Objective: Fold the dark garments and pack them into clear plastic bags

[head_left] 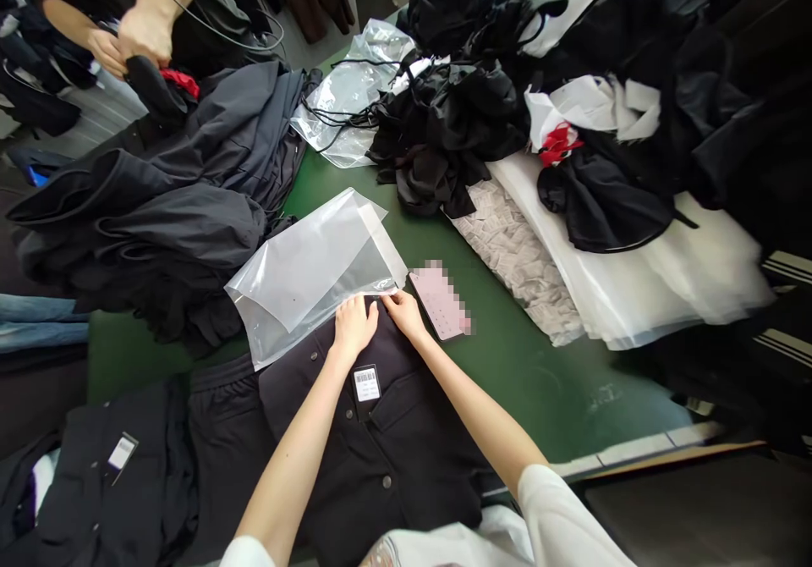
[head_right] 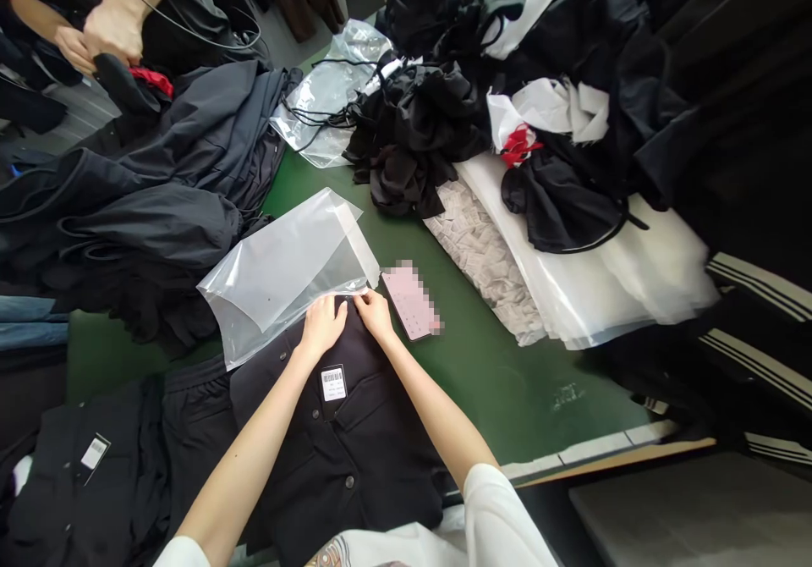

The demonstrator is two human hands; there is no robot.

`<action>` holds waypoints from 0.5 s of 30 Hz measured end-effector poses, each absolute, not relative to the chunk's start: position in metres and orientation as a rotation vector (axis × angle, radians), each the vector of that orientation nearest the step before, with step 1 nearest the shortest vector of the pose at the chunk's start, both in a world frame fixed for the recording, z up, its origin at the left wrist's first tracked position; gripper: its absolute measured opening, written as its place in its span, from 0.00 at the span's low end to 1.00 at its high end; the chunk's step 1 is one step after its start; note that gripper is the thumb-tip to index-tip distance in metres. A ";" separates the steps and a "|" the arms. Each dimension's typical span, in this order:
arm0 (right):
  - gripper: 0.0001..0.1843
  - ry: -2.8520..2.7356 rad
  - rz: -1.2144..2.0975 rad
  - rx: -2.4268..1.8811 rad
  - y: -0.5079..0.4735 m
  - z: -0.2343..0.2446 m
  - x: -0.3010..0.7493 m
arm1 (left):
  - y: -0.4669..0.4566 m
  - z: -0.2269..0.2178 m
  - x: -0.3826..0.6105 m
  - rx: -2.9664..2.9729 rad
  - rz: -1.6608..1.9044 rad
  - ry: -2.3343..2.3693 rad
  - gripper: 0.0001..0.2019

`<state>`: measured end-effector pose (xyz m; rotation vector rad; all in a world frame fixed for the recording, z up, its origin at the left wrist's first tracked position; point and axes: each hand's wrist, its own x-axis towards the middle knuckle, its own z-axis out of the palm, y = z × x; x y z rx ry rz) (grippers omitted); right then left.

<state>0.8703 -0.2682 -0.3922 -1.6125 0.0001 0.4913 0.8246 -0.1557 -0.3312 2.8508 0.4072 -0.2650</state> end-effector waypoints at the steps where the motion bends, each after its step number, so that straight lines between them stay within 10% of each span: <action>1: 0.10 -0.016 0.471 -1.626 -0.268 -0.393 0.870 | -0.154 -0.331 0.829 2.859 -0.277 0.436 0.19; 15: 0.06 -0.074 0.516 -1.687 -0.272 -0.397 0.870 | -0.151 -0.320 0.829 2.944 -0.247 0.427 0.23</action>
